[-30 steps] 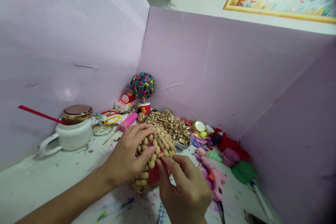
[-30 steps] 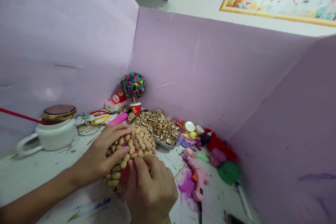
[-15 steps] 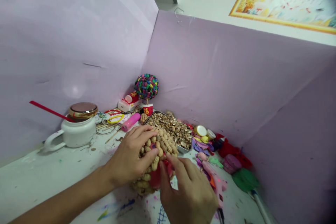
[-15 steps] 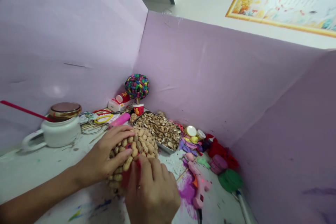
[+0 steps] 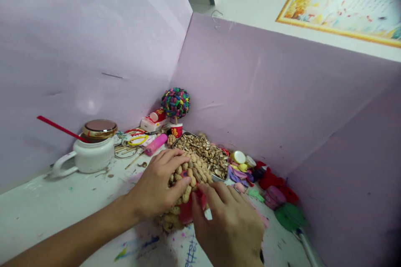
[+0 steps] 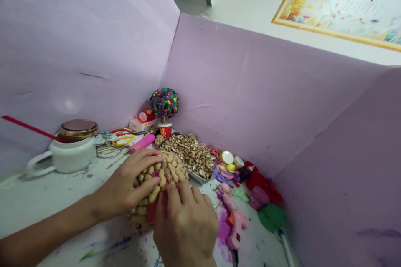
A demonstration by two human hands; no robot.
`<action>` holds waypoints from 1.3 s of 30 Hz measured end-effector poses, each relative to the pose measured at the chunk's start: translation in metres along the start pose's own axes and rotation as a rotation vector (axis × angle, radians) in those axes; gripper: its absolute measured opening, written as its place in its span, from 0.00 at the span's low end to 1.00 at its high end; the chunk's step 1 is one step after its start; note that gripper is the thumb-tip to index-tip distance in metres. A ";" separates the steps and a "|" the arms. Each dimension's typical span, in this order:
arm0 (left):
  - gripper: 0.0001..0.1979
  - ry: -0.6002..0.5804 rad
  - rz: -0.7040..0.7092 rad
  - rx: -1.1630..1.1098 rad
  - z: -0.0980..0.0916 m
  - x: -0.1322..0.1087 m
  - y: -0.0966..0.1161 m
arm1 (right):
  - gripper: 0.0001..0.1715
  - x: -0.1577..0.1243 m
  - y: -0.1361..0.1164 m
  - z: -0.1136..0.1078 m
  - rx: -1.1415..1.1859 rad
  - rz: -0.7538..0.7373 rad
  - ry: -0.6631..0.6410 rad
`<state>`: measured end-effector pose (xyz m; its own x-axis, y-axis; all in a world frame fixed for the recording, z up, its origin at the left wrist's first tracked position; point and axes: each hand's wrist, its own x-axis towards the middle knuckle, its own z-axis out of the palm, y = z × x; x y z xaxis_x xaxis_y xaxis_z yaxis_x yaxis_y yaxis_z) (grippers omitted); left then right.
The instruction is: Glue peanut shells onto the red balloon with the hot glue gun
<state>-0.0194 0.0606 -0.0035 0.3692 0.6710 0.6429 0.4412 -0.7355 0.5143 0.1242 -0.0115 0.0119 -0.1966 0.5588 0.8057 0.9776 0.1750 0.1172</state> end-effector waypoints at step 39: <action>0.17 0.006 -0.003 0.009 -0.004 -0.001 -0.001 | 0.03 -0.012 -0.006 0.010 0.071 0.046 0.123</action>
<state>-0.0235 0.0607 -0.0024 0.3631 0.6730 0.6444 0.4497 -0.7323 0.5115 0.1198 -0.0110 -0.0041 -0.1371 0.4642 0.8751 0.9766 0.2109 0.0411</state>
